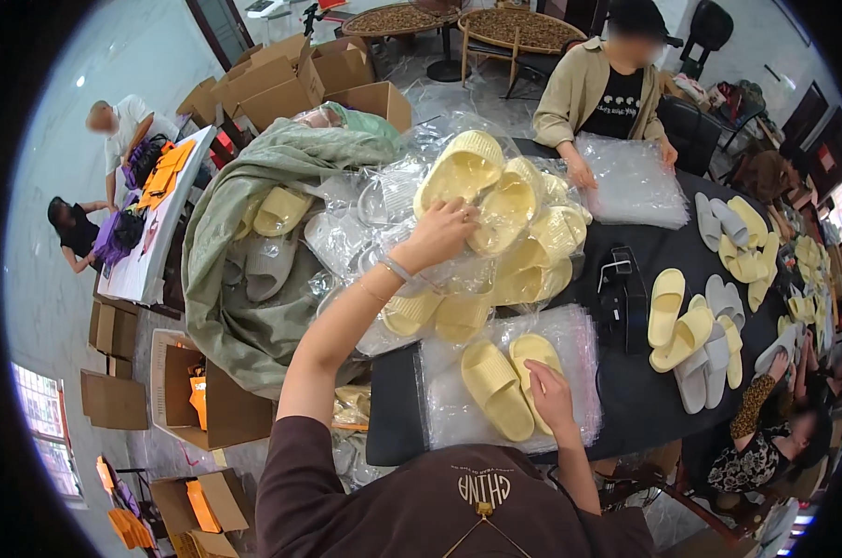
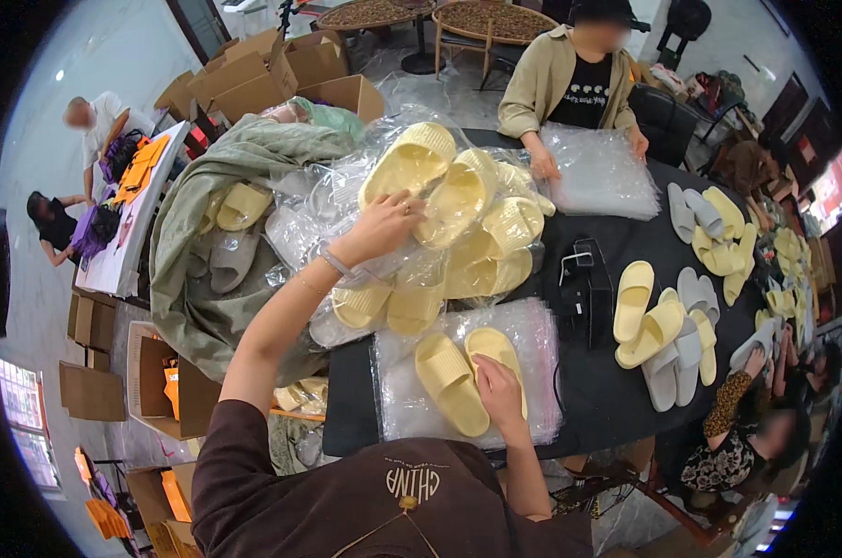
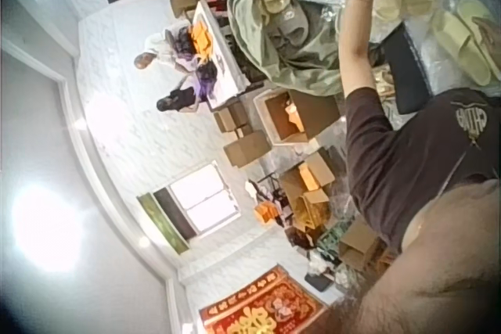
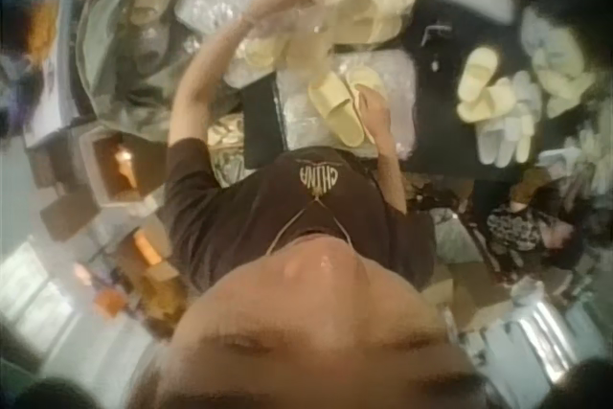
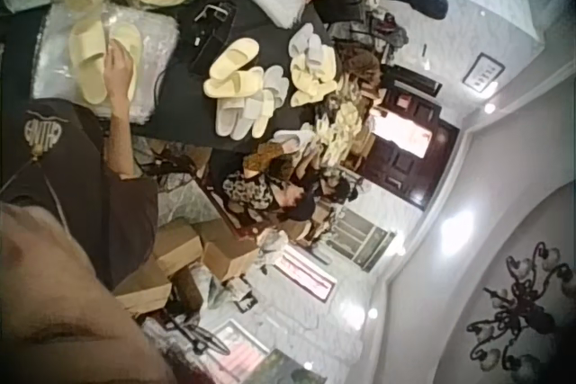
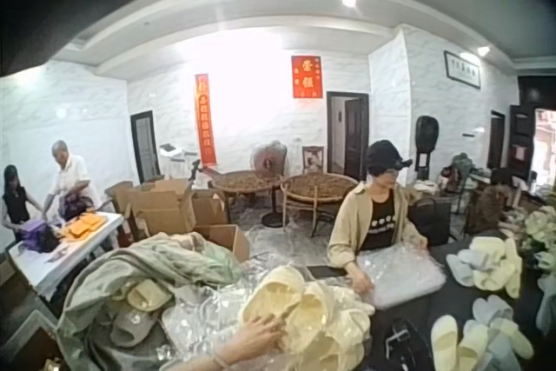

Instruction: The person unpacks yellow and white slippers from a large green sack and places them onto a table. They then wrap individual pairs of slippers in bubble wrap and arrange them on the table. Other people are visible in the background performing similar tasks.

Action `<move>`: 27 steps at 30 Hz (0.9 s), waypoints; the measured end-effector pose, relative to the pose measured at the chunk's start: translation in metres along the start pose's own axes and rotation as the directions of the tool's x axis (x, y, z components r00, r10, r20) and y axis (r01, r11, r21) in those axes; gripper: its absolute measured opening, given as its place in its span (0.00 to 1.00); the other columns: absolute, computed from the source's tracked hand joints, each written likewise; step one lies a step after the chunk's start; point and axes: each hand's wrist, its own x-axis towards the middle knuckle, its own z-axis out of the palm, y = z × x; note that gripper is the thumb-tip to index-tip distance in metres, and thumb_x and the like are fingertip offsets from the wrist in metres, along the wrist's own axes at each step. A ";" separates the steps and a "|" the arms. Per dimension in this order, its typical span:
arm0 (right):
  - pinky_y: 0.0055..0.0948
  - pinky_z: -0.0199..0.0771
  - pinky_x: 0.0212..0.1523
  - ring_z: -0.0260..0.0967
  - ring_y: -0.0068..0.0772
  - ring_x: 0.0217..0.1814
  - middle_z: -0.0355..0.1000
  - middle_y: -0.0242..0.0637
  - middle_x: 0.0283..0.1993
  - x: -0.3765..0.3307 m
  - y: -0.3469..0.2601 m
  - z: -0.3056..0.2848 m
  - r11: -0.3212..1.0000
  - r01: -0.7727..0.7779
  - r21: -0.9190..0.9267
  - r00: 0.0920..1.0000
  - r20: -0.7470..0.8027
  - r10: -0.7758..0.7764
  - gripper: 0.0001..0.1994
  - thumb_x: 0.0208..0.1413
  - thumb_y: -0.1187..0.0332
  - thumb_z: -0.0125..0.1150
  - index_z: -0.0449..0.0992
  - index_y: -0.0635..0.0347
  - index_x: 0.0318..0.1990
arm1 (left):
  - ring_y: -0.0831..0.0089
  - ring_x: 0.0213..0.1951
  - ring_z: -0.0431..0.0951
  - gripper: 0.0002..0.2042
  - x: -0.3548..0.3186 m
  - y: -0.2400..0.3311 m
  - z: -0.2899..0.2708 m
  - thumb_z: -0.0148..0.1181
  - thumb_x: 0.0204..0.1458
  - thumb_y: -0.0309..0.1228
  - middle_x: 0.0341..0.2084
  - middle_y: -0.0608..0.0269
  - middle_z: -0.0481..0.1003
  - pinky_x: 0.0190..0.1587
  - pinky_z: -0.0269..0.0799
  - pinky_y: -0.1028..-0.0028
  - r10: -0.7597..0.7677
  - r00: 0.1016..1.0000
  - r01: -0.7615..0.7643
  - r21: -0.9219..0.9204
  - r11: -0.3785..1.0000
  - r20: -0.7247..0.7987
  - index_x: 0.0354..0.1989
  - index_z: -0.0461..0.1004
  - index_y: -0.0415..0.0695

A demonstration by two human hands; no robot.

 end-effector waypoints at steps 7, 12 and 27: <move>0.36 0.69 0.49 0.71 0.46 0.48 0.74 0.46 0.45 0.005 0.002 0.003 0.999 -0.036 0.021 0.999 0.007 0.036 0.11 0.55 0.76 0.51 0.75 0.64 0.44 | 0.61 0.56 0.66 0.15 -0.022 0.012 -0.047 0.54 0.46 0.25 0.51 0.62 0.69 0.54 0.62 0.64 -0.071 0.934 0.031 -0.118 0.993 -0.351 0.45 0.75 0.51; 0.36 0.69 0.49 0.71 0.46 0.48 0.73 0.48 0.45 0.005 0.002 0.009 1.000 -0.031 -0.006 0.998 0.048 0.031 0.11 0.56 0.77 0.49 0.74 0.66 0.45 | 0.58 0.42 0.72 0.16 -0.109 -0.025 -0.054 0.57 0.45 0.19 0.40 0.56 0.73 0.46 0.67 0.67 -0.486 0.520 0.349 -0.345 0.871 -0.702 0.44 0.73 0.44; 0.34 0.68 0.50 0.71 0.45 0.48 0.73 0.48 0.44 0.036 -0.010 0.036 0.998 -0.032 -0.051 0.984 0.174 0.041 0.10 0.57 0.75 0.50 0.74 0.66 0.44 | 0.70 0.39 0.69 0.24 -0.307 -0.301 0.097 0.59 0.51 0.44 0.43 0.62 0.71 0.40 0.68 0.72 -0.986 -0.164 -0.080 -0.996 0.043 -0.030 0.53 0.66 0.43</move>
